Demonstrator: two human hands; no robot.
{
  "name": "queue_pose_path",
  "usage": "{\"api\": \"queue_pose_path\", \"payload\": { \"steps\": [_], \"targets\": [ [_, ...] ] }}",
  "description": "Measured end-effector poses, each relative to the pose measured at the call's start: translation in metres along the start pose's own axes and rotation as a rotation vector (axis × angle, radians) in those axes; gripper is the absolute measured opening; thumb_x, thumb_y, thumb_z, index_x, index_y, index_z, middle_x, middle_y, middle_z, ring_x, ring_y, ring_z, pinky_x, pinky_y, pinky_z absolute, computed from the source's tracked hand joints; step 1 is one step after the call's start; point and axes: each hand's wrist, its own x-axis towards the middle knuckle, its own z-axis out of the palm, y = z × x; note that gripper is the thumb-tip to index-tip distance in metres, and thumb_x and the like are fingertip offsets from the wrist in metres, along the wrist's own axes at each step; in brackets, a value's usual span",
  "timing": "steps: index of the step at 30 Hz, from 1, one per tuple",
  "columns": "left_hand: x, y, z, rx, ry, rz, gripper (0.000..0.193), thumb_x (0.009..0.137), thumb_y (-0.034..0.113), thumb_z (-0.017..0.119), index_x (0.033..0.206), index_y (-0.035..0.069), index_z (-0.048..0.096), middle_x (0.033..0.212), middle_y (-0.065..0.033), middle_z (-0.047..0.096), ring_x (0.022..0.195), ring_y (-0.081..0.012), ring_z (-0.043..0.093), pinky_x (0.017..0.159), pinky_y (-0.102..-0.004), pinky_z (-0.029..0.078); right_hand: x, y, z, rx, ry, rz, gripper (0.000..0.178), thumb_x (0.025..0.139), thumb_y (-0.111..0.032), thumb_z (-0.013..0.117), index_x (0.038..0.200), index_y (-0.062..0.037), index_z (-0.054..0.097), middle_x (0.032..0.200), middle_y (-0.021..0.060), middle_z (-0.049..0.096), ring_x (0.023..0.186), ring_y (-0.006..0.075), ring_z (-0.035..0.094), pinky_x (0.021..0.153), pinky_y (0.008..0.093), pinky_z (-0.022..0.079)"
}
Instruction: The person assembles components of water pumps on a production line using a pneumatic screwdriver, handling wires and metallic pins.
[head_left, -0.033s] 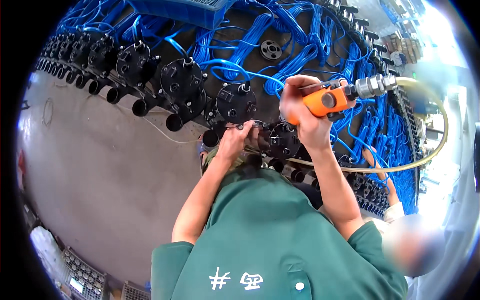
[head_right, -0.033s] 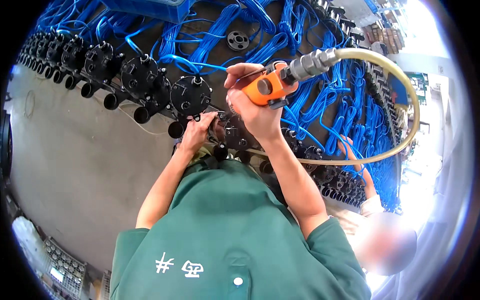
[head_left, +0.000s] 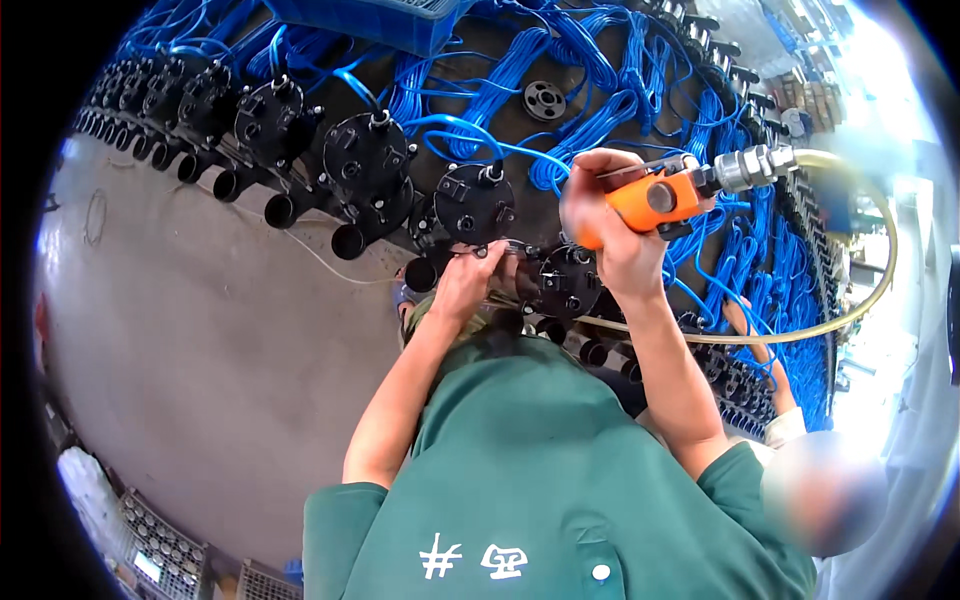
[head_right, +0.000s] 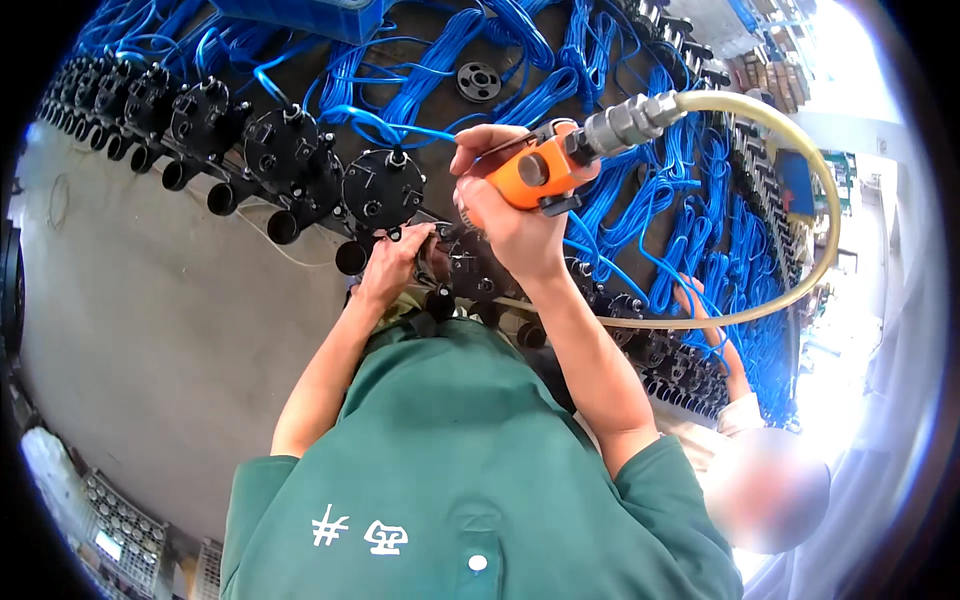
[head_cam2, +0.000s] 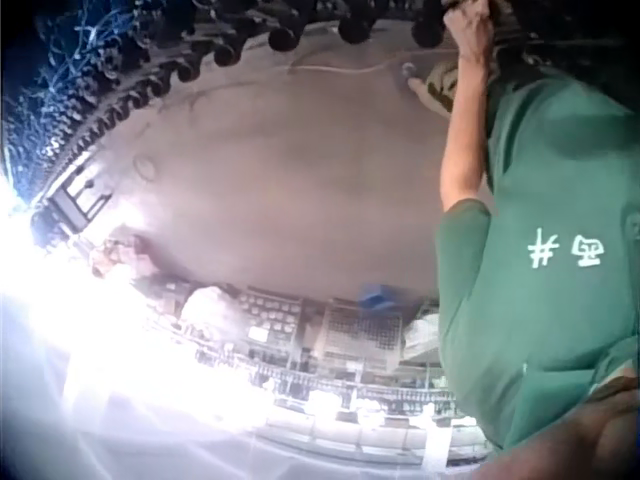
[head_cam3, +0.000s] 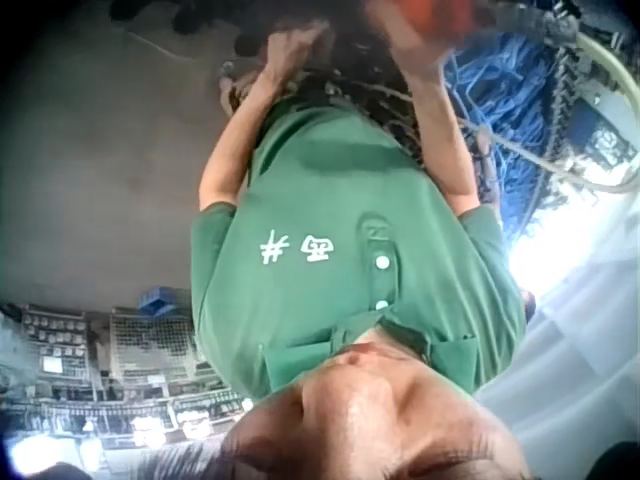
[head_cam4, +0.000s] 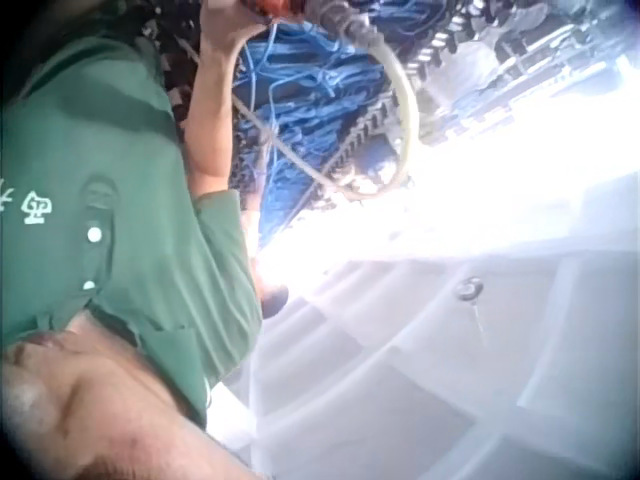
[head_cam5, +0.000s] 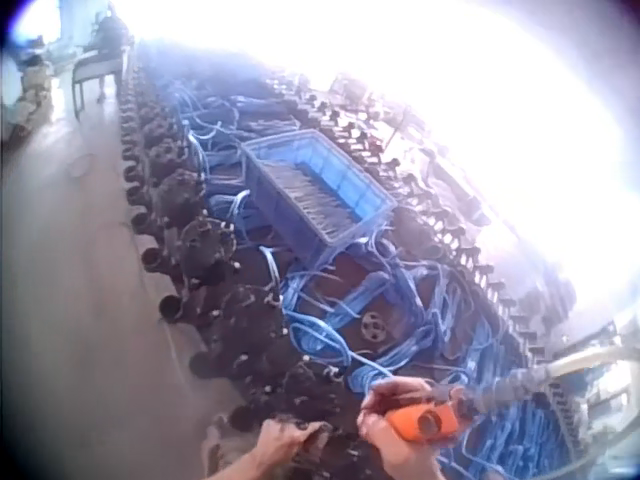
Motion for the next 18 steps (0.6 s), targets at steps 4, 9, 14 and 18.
{"api": "queue_pose_path", "payload": {
  "steps": [4,9,14,18],
  "targets": [
    [-0.001,-0.008,-0.004,0.079,0.042,0.059,0.040,0.082,0.002,0.059,0.121,0.008,0.063,0.069,-0.0126,0.063,0.063,-0.0286,0.066,0.054,-0.0400,0.053,0.007,-0.005,0.004,-0.026,-0.092,0.026,0.031,0.081,0.006,0.061,0.112,0.0019,0.062,0.094,0.0088,0.065,0.074,0.0117,0.064,0.065,0.0247,0.054],
    [-0.004,-0.003,0.009,0.190,0.104,-0.022,0.035,0.085,0.008,0.064,0.119,0.011,0.069,0.101,-0.0102,0.074,0.066,-0.0273,0.068,0.057,-0.0374,0.055,0.005,0.000,0.014,-0.185,-0.152,0.003,0.035,0.079,0.008,0.063,0.113,0.0018,0.061,0.095,0.0080,0.066,0.077,0.0101,0.063,0.067,0.0239,0.053],
    [-0.007,0.004,0.020,0.144,0.275,-0.053,0.026,0.088,0.014,0.066,0.113,0.015,0.072,0.069,-0.0098,0.064,0.055,-0.0252,0.061,0.049,-0.0385,0.049,-0.004,0.006,0.015,-0.186,-0.173,-0.027,0.033,0.082,0.006,0.064,0.114,0.0012,0.061,0.096,0.0073,0.066,0.080,0.0097,0.063,0.069,0.0231,0.053],
    [-0.006,0.011,0.018,0.038,0.360,-0.017,0.022,0.089,0.016,0.068,0.110,0.014,0.072,0.060,-0.0114,0.057,0.055,-0.0263,0.060,0.051,-0.0393,0.048,-0.007,-0.006,0.012,-0.098,-0.237,-0.101,0.034,0.085,0.003,0.064,0.119,0.0005,0.057,0.100,0.0092,0.065,0.077,0.0116,0.063,0.066,0.0239,0.052]
  ]
}}
